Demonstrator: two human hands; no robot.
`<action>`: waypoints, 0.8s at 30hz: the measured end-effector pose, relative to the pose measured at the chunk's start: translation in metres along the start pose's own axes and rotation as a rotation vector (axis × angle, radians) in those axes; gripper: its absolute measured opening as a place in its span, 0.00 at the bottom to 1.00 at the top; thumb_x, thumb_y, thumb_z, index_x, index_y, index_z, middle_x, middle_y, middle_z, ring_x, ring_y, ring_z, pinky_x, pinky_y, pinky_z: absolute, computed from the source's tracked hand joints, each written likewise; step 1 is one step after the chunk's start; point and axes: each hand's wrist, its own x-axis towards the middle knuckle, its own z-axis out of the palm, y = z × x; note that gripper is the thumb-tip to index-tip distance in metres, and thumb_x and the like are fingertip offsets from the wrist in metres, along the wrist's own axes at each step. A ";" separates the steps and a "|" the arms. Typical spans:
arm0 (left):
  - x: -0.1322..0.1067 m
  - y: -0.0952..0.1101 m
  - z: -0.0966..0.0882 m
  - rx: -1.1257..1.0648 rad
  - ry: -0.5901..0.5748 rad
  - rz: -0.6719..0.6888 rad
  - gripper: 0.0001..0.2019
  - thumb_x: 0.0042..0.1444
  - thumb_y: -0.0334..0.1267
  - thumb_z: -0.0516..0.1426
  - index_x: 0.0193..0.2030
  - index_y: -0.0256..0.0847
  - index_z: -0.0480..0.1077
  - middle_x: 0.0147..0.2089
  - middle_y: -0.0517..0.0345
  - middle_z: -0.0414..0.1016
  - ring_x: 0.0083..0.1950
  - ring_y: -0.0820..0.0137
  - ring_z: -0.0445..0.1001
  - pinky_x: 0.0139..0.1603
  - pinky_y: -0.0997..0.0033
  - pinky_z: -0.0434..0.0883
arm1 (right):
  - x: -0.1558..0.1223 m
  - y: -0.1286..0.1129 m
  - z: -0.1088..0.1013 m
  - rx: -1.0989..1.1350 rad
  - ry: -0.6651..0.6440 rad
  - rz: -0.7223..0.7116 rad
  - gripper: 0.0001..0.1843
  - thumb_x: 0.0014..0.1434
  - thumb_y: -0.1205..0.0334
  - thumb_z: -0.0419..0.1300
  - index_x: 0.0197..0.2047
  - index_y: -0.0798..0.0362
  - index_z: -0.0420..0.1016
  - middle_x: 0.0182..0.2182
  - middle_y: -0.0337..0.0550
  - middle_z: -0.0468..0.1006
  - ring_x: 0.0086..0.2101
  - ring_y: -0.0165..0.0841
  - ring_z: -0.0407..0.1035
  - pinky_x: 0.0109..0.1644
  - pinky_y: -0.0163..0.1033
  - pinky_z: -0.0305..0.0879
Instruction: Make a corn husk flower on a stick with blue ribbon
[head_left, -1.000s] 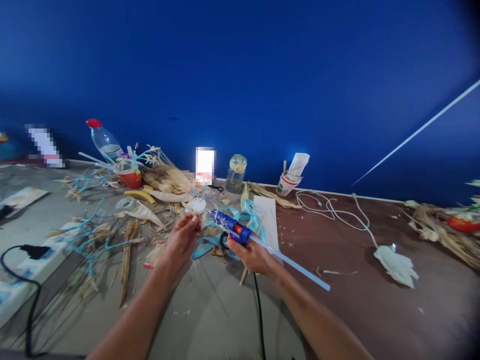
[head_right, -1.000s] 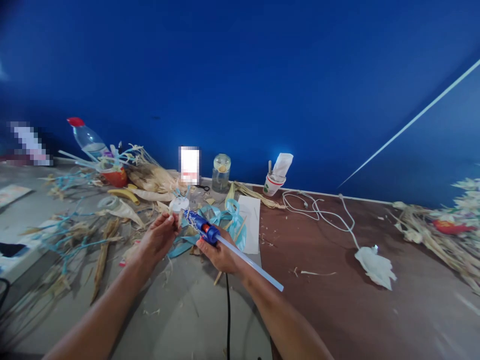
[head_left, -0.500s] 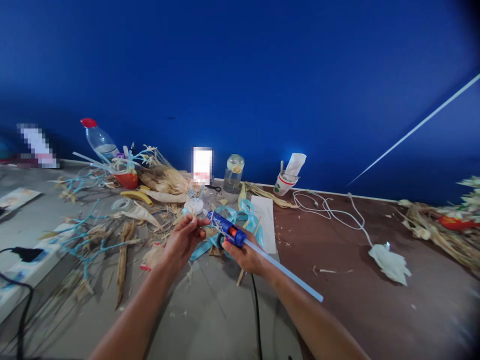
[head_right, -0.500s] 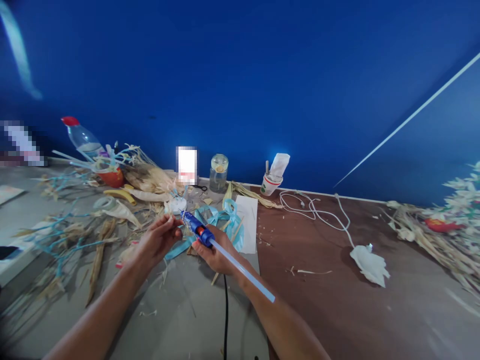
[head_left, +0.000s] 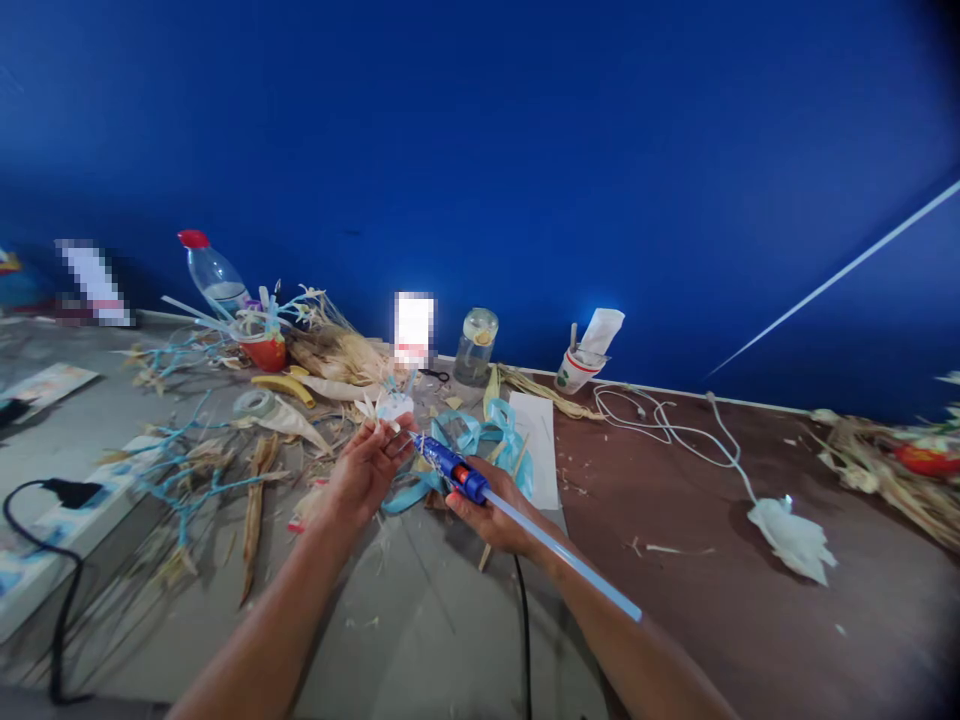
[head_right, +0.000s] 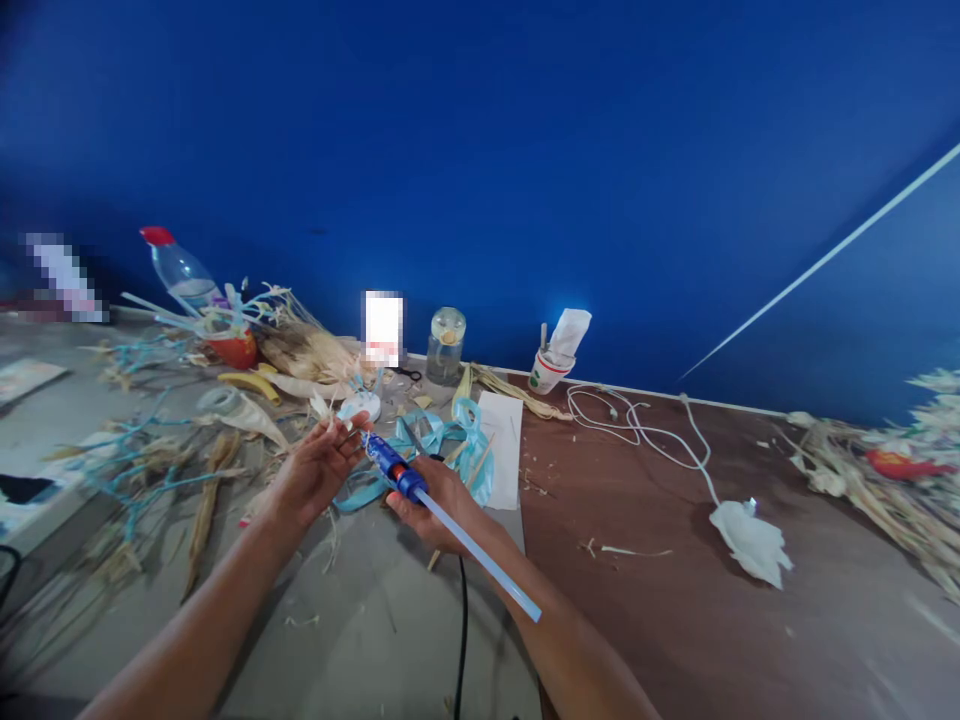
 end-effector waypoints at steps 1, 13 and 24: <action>0.000 -0.001 0.000 0.030 0.017 0.032 0.07 0.48 0.33 0.61 0.31 0.39 0.66 0.44 0.52 0.77 0.45 0.65 0.75 0.47 0.64 0.69 | 0.000 0.000 -0.001 0.003 0.005 0.001 0.10 0.54 0.55 0.55 0.31 0.52 0.62 0.26 0.38 0.66 0.26 0.31 0.61 0.30 0.35 0.58; -0.003 -0.017 0.001 0.360 0.020 0.260 0.10 0.48 0.42 0.62 0.31 0.40 0.67 0.42 0.53 0.78 0.46 0.66 0.73 0.51 0.65 0.63 | 0.011 0.009 0.018 0.674 0.357 0.222 0.13 0.49 0.55 0.62 0.37 0.52 0.70 0.33 0.40 0.73 0.34 0.32 0.68 0.42 0.39 0.65; -0.010 -0.023 0.010 0.495 -0.054 0.246 0.10 0.49 0.43 0.60 0.32 0.40 0.67 0.45 0.52 0.77 0.43 0.67 0.72 0.46 0.68 0.64 | 0.019 0.002 0.026 0.634 0.484 0.357 0.09 0.48 0.57 0.60 0.31 0.53 0.71 0.26 0.37 0.72 0.27 0.29 0.66 0.34 0.36 0.63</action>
